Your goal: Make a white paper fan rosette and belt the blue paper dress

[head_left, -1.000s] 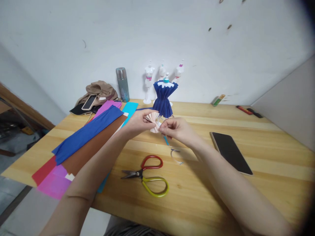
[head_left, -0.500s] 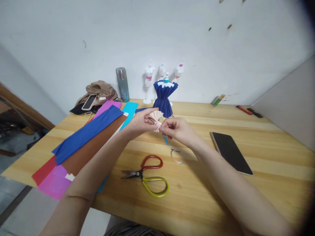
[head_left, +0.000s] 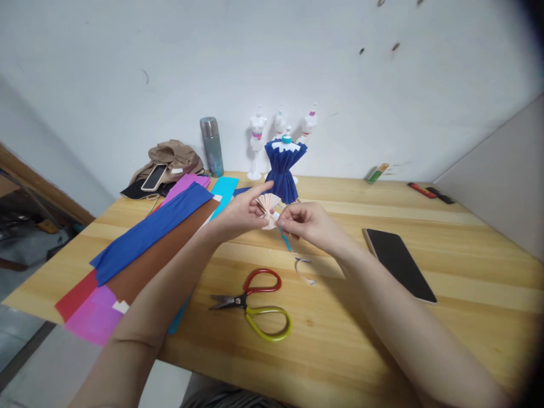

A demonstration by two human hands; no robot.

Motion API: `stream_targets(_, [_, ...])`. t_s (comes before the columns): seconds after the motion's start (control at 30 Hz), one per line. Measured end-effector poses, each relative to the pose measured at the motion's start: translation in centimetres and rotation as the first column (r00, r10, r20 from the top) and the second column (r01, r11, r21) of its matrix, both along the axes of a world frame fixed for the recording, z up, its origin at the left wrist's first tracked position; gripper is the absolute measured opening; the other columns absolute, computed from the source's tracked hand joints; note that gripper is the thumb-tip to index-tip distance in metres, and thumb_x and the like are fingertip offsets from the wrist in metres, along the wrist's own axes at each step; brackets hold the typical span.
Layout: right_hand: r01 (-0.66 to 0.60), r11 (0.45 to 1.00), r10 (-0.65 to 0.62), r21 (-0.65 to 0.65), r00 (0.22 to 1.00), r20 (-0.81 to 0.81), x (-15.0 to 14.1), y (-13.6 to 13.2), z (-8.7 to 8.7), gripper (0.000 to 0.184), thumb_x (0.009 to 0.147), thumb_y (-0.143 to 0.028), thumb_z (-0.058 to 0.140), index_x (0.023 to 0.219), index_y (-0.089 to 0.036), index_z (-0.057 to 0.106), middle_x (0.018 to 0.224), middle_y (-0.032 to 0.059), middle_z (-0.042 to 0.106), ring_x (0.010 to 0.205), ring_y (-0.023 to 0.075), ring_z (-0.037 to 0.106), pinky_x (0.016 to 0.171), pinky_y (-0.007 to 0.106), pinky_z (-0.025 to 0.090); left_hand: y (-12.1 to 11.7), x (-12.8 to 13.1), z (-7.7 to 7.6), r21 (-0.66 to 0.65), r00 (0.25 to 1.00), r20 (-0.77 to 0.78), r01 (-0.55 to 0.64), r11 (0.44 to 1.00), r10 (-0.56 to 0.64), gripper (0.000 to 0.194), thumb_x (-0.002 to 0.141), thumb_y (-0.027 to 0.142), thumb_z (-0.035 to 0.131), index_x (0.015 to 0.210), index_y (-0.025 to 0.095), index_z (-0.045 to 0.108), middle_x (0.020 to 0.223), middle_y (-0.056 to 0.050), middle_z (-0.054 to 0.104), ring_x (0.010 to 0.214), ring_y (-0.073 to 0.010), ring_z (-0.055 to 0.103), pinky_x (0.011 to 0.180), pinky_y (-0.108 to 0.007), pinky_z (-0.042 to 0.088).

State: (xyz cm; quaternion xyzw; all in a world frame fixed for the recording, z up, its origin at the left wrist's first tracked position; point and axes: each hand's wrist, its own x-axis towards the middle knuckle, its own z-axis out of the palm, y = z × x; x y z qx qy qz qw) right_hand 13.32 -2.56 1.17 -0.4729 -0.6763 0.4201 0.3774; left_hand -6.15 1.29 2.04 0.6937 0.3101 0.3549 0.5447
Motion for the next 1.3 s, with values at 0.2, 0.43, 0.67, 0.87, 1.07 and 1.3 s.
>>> stream_targets(0.2, [0.014,0.996,-0.023,-0.085,0.994,-0.105,-0.7,-0.1,-0.1,0.026,0.065,-0.042,0.074,0.069,-0.018,0.066,0.06,0.0006,0.064,0.05,0.0116,0.053,0.051,0.027,0.041,-0.2,0.0,-0.1,0.025,0.998,-0.055,-0.004,1.0,0.006,0.093,0.063,0.007,0.073,0.151,0.02,0.044,0.1,-0.007,0.071,0.066,-0.008,0.057,0.058,-0.019,0.046])
stream_targets(0.43, [0.006,0.994,-0.022,-0.113,0.99,-0.138,-0.5,0.2,-0.5,0.026,0.064,-0.041,0.075,0.063,-0.019,0.062,0.05,-0.002,0.058,0.043,0.0094,0.049,0.047,0.024,0.036,-0.1,0.1,-0.3,-0.012,0.998,-0.045,-0.048,0.999,0.048,0.096,0.06,0.003,0.074,0.15,0.022,0.046,0.119,-0.012,0.066,0.069,-0.0063,0.059,0.062,-0.018,0.049])
stream_targets(0.67, [-0.051,0.985,0.032,-0.163,0.992,-0.118,-0.7,0.0,-0.5,0.028,0.065,-0.042,0.079,0.063,-0.019,0.063,0.053,0.0,0.062,0.048,0.0123,0.057,0.049,0.025,0.041,0.0,0.2,-0.4,0.012,0.997,-0.021,-0.07,0.997,0.071,0.092,0.061,0.009,0.076,0.148,0.017,0.048,0.113,-0.011,0.067,0.067,-0.0074,0.058,0.06,-0.02,0.048])
stream_targets(0.87, [-0.093,0.988,0.085,-0.124,0.994,-0.069,0.3,0.1,-0.3,0.027,0.071,-0.04,0.074,0.06,-0.019,0.061,0.051,-0.0004,0.061,0.047,0.0109,0.054,0.051,0.025,0.04,-0.1,-0.1,0.2,0.057,0.998,-0.051,0.031,0.998,-0.028,0.092,0.064,0.006,0.069,0.152,0.017,0.042,0.075,0.002,0.061,0.065,-0.0089,0.054,0.062,-0.021,0.046])
stream_targets(1.07, [0.008,0.993,-0.039,-0.121,0.967,-0.253,-0.4,0.0,0.2,0.032,0.063,-0.04,0.08,0.079,-0.021,0.062,0.058,-0.0035,0.062,0.049,0.0113,0.056,0.052,0.025,0.042,-0.2,0.1,-0.3,0.06,0.997,-0.058,0.062,0.996,-0.059,0.093,0.065,0.006,0.067,0.153,0.016,0.039,0.08,-0.001,0.066,0.067,-0.0102,0.056,0.061,-0.022,0.045])
stream_targets(1.3, [0.079,0.994,-0.096,-0.071,0.952,-0.29,-1.3,0.1,-0.4,0.028,0.061,-0.04,0.079,0.07,-0.021,0.059,0.054,-0.0053,0.057,0.044,0.0091,0.048,0.046,0.025,0.036,-0.6,0.6,-0.7,0.208,0.983,-0.184,0.052,0.977,-0.013,0.087,0.067,0.004,0.064,0.15,0.012,0.043,0.074,0.003,0.062,0.061,-0.0083,0.05,0.059,-0.021,0.044])
